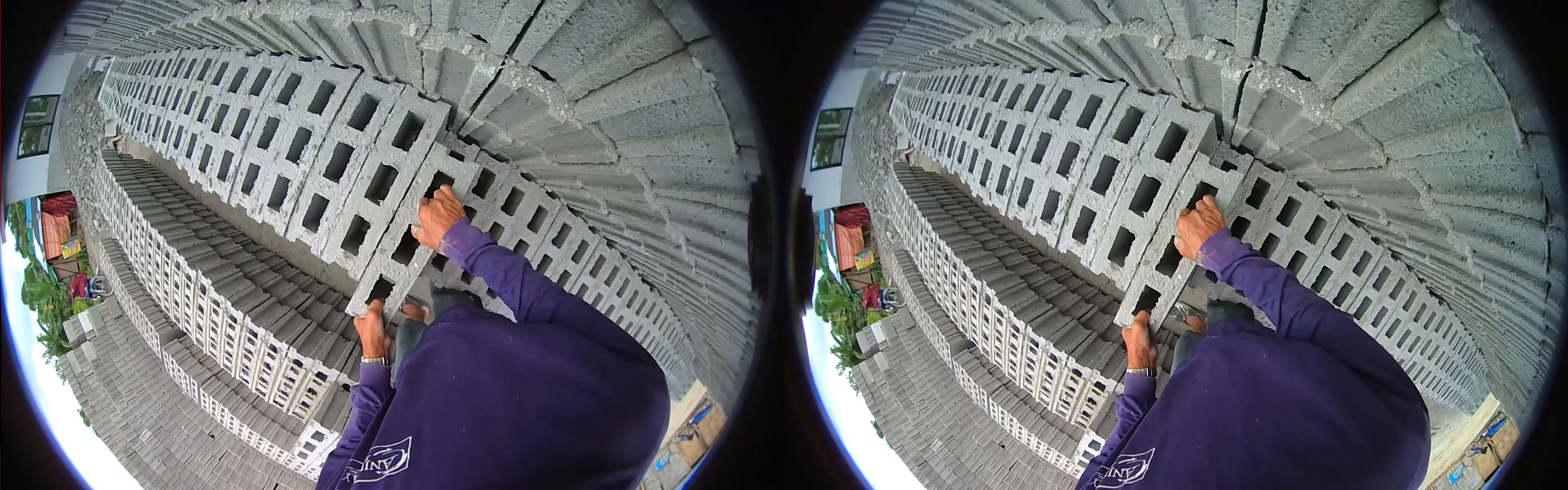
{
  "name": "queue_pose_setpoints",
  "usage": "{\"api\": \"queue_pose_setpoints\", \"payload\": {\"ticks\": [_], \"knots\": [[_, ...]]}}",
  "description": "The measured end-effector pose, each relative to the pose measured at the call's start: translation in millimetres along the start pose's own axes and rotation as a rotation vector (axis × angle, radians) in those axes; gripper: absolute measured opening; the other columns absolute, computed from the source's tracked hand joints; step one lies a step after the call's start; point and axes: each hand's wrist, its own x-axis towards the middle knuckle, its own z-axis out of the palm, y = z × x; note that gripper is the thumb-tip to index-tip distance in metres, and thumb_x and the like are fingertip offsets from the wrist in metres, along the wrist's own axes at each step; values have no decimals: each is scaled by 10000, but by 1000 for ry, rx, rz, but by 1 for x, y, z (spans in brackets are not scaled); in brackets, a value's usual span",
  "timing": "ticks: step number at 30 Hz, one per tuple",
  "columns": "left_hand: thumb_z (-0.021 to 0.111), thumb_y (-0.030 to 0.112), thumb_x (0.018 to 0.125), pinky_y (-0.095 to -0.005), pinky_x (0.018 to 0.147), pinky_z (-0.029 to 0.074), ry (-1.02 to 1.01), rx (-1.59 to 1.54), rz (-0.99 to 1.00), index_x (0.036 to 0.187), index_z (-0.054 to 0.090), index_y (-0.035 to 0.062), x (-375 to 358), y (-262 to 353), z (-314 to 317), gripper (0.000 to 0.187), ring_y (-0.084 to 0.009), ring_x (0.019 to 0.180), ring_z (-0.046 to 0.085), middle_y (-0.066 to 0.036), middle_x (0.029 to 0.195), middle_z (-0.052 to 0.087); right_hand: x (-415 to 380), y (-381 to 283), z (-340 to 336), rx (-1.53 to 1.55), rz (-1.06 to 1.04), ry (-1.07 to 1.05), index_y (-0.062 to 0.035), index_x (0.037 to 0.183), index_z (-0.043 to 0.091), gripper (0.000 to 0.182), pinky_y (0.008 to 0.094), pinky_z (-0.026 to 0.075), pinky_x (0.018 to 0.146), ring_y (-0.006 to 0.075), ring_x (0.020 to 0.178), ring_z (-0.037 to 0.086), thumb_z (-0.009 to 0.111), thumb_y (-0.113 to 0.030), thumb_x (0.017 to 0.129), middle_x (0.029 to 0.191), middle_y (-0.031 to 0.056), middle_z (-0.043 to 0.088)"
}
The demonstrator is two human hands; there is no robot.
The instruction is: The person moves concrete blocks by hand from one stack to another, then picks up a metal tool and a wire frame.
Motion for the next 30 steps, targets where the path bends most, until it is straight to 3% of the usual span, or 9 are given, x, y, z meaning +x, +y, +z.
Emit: {"api": "queue_pose_setpoints", "payload": {"ticks": [1,5,7,14,15,24,26,27,30], "knots": [[668,105,757,-314,476,266,-10,24,6,646,578,-11,-3,4,3,184,-85,514,375,47,629,469,-1,1,-6,43,-6,45,20,789,690,341,409,364,987,297,906,616,749,-300,689,764,187,677],[682,131,734,-301,490,316,25,51,5,709,564,-54,26,-18,9,221,-101,539,389,7,676,495,5,18,-15,19,37,119,24,760,678,324,419,390,968,330,865,634,766,-276,675,760,215,670],[710,184,699,-308,533,381,61,107,-1,883,521,-135,14,-2,31,414,-140,601,429,-61,765,526,9,29,-24,-4,50,121,25,751,676,326,419,390,969,336,869,632,765,-280,677,759,224,667],[715,269,681,-329,612,411,-5,223,-26,924,490,-157,14,9,60,540,-179,706,470,-94,826,532,28,59,-33,-27,10,118,101,807,646,462,456,435,914,418,859,600,761,-324,668,783,296,629],[709,301,685,-382,472,357,74,192,122,521,463,-44,6,12,65,454,-163,513,416,-24,545,465,27,57,-33,-33,16,146,106,819,645,473,455,435,913,419,861,599,761,-327,669,793,300,628],[680,325,796,-343,398,339,-124,174,220,473,474,38,28,-15,54,479,-133,407,415,-15,478,452,32,62,-25,-228,-17,185,86,808,639,489,451,439,894,399,818,618,751,-380,708,800,282,648],[704,476,800,-357,395,383,-390,235,145,657,590,-27,29,-6,21,535,-177,392,462,-66,547,535,26,45,-39,-341,7,125,74,818,641,524,451,438,884,395,816,623,736,-434,735,806,272,653],[699,561,794,-325,548,494,-383,117,205,1022,618,-98,50,-30,5,702,-216,593,613,-144,806,654,21,33,-46,-350,-23,110,74,818,641,524,451,438,884,395,816,623,736,-434,735,806,272,653],[691,447,855,-290,906,458,-260,-74,340,1313,495,-87,7,-5,-99,731,-214,1102,585,-172,1210,609,7,-13,-61,-413,34,163,69,898,658,563,450,458,875,393,883,641,705,-479,775,866,265,671]]}}
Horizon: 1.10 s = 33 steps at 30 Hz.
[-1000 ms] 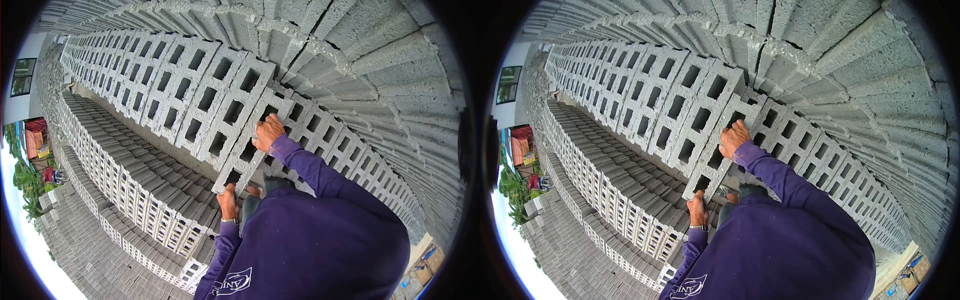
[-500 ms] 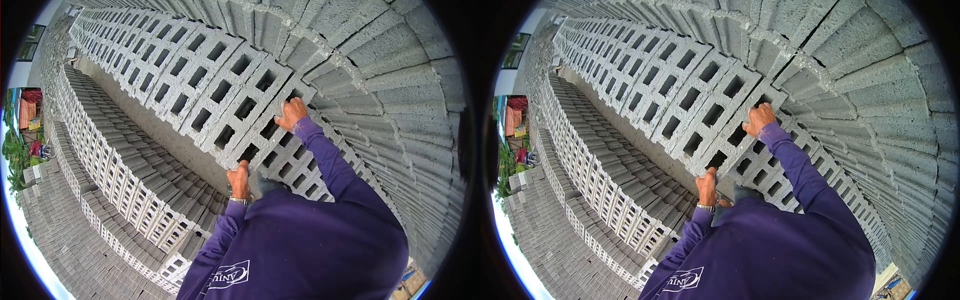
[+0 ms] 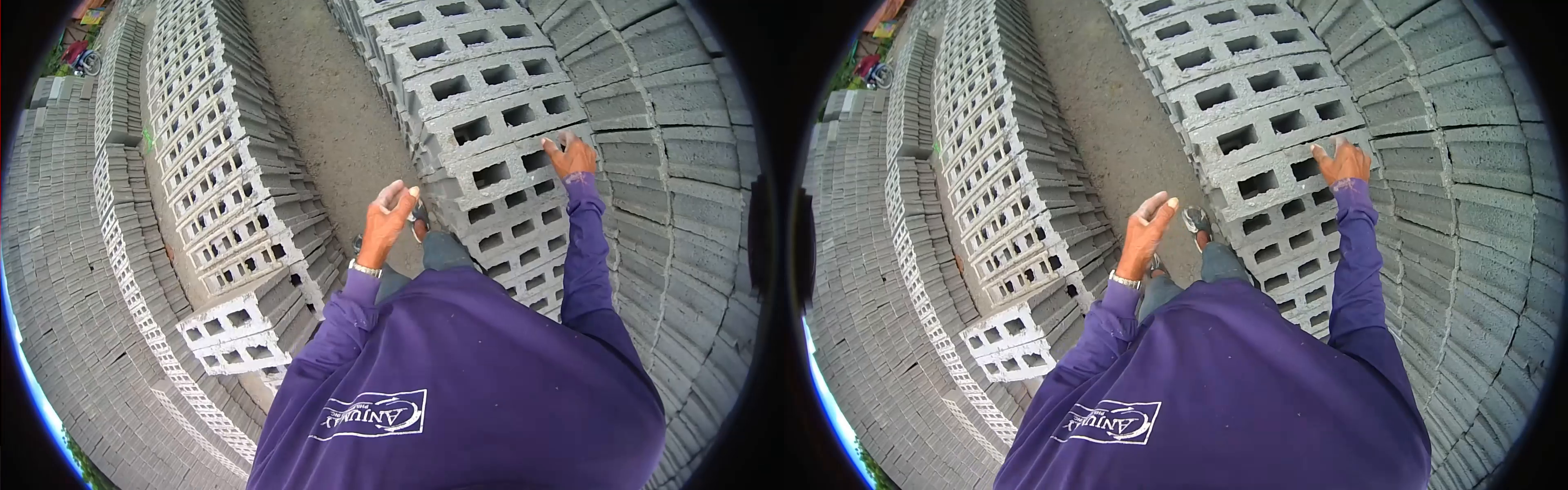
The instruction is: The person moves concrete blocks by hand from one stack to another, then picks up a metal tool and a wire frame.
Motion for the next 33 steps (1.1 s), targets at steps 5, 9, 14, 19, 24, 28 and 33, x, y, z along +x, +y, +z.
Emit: {"api": "queue_pose_setpoints", "payload": {"ticks": [5,9,14,19,24,28,33], "knots": [[609,214,957,-266,833,503,623,4,290,1233,579,-38,-124,11,-209,375,-189,1010,654,-140,1093,682,-53,-126,1,586,-66,-17,61,1103,633,509,371,524,793,302,924,688,666,-382,853,995,243,689],[603,210,952,-285,888,474,1195,360,323,1221,566,-81,-239,-17,-383,398,-205,1035,634,-183,1133,653,-153,-285,12,778,-326,-468,85,1129,612,500,333,539,760,261,887,693,676,-334,863,981,229,692],[723,439,764,-358,925,461,1182,867,-162,1229,543,-125,-305,-75,-531,753,-309,1077,619,-260,1148,636,-265,-411,27,748,-648,-885,134,1223,532,753,391,508,892,354,1050,641,611,-526,870,1139,314,614],[759,389,682,-377,823,501,884,739,-325,1170,561,-147,-278,-97,-584,751,-321,947,662,-250,1047,669,-300,-464,50,701,-695,-981,151,1276,483,917,413,464,967,405,1138,584,547,-657,847,1209,358,555],[782,291,592,-363,774,499,832,530,-532,1073,588,-128,-260,-123,-616,667,-316,835,652,-221,975,673,-309,-476,58,723,-584,-1022,155,1334,413,1028,422,405,1035,423,1223,510,556,-711,799,1286,357,502],[724,208,594,-334,638,467,864,623,-332,763,676,-77,-271,-55,-559,335,-195,643,552,-66,728,636,-314,-473,61,749,-556,-983,159,1366,359,1114,423,390,1050,446,1238,486,583,-741,750,1287,384,478],[718,273,599,-386,617,475,918,974,-497,743,629,-127,-285,21,-492,434,-249,602,581,-207,645,622,-314,-462,50,790,-243,-974,198,1357,331,1214,403,433,999,424,1174,544,653,-756,680,1230,365,529]]}}
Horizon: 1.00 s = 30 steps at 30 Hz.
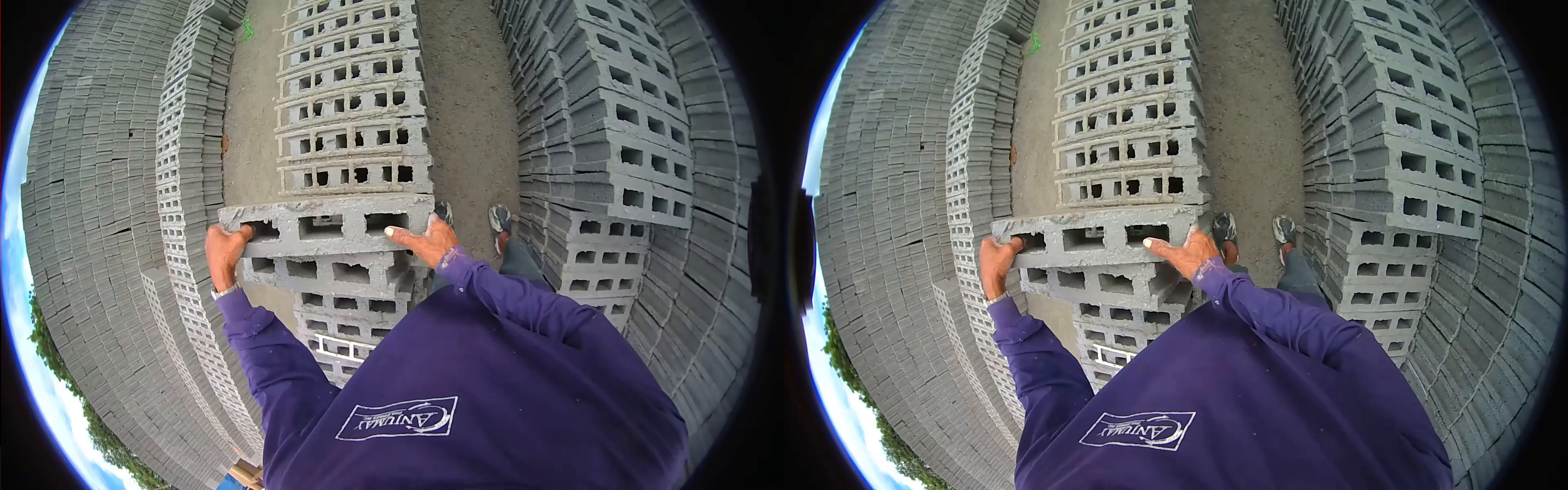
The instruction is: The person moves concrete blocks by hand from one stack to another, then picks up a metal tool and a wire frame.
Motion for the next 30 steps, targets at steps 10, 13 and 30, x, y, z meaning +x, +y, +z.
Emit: {"api": "queue_pose_setpoints", "payload": {"ticks": [10,13,30], "knots": [[717,281,627,-462,652,471,215,84,258,709,585,-138,-142,146,-7,446,-358,630,609,-272,654,616,-28,106,-93,212,199,202,97,994,622,585,444,451,915,391,1043,610,696,-411,714,1046,301,633],[718,266,621,-445,642,472,99,-164,344,733,599,-123,-181,195,42,422,-317,619,603,-230,656,634,-78,148,-167,192,217,297,97,924,639,551,438,491,844,402,944,641,707,-402,700,959,301,650],[707,431,662,-450,673,506,-291,-301,298,640,623,-130,-383,394,343,567,-357,622,654,-252,599,622,-139,399,-486,-229,224,843,99,901,627,464,451,495,779,441,880,639,704,-285,651,873,298,657]]}}
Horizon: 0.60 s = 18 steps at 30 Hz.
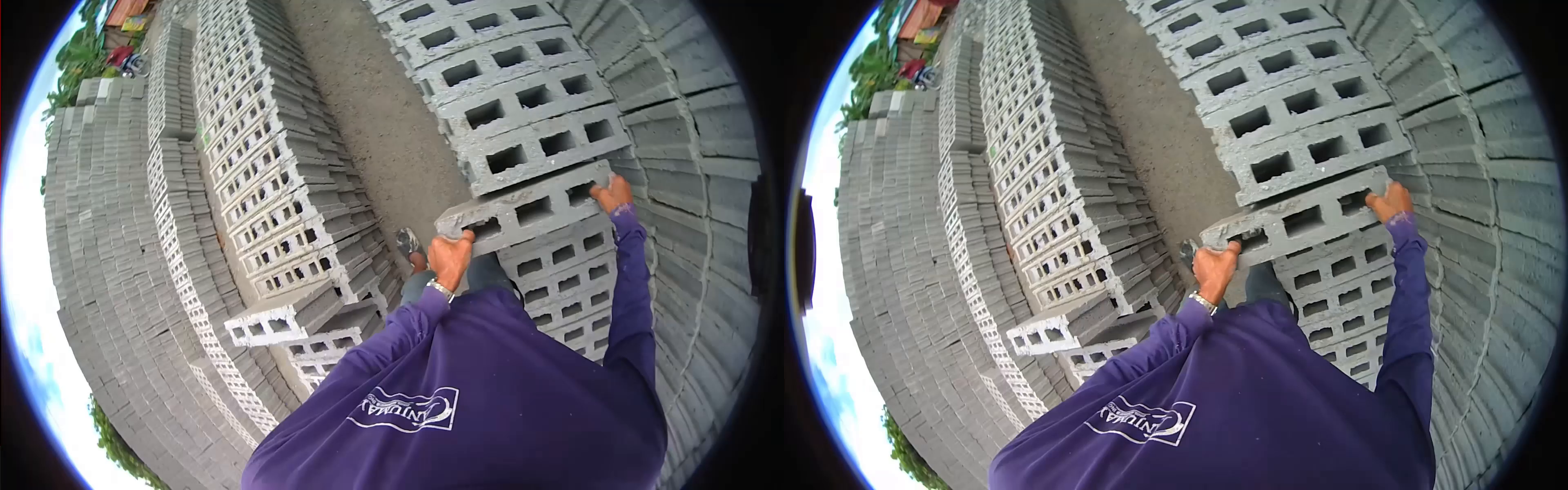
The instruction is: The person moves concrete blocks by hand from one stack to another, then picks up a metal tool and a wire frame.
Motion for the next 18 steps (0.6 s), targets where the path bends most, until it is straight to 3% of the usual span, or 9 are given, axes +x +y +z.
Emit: {"api": "queue_pose_setpoints", "payload": {"ticks": [4,6,7,9,10,13,14,16,18], "knots": [[707,462,697,-483,770,500,-156,-62,-114,757,642,-142,-2,11,-18,610,-462,826,659,-341,789,641,15,19,19,-176,-18,105,56,1110,613,518,460,455,916,441,1040,603,674,-323,762,1088,295,632],[708,479,709,-479,759,500,-113,-80,-47,758,643,-147,-4,14,-11,631,-465,836,656,-336,799,646,-24,-38,4,-191,-58,173,41,1114,619,502,464,455,910,431,1037,605,673,-336,787,1100,281,633],[716,496,717,-459,723,498,-257,-91,-123,757,645,-141,-2,17,-19,641,-431,794,671,-301,758,658,-49,-66,-9,-226,-62,272,25,1119,624,486,468,455,905,420,1035,607,673,-349,813,1113,266,634],[761,515,698,-351,599,468,-394,-119,-139,788,650,-113,6,10,-20,644,-184,628,606,-136,647,635,-77,-82,-1,-242,-200,246,38,1060,649,482,471,400,942,379,1005,608,702,-368,805,1081,232,654],[756,317,792,-295,447,408,-330,-446,-14,727,666,-78,19,-28,16,410,-101,514,529,-61,654,631,-88,-89,6,-197,-247,223,75,1057,645,555,488,333,1005,369,1109,563,683,-422,813,1090,232,654],[704,211,830,-333,551,592,-536,-639,-93,919,651,-104,17,-5,3,332,-221,595,641,-137,811,673,-94,-90,41,-277,-250,209,121,1125,605,714,486,170,1146,390,1274,441,615,-531,833,1190,264,603],[761,233,769,-294,628,490,-528,-625,-182,912,696,-62,14,2,-1,334,-145,696,604,-70,844,676,-86,-84,52,-300,-249,224,115,1100,616,685,479,187,1139,377,1239,467,636,-510,819,1140,245,625],[720,165,770,-329,506,507,-545,-701,-199,918,666,-93,-1,27,-10,303,-196,647,618,-95,804,658,-76,-81,52,-316,-228,251,109,1075,626,657,472,204,1131,364,1204,493,658,-489,806,1091,226,647],[698,139,771,-338,460,505,-561,-685,-225,919,654,-106,2,29,-12,290,-209,624,618,-101,790,650,-69,-86,44,-251,-209,10,90,974,651,555,439,249,1109,318,1046,567,712,-414,749,919,184,675]]}}
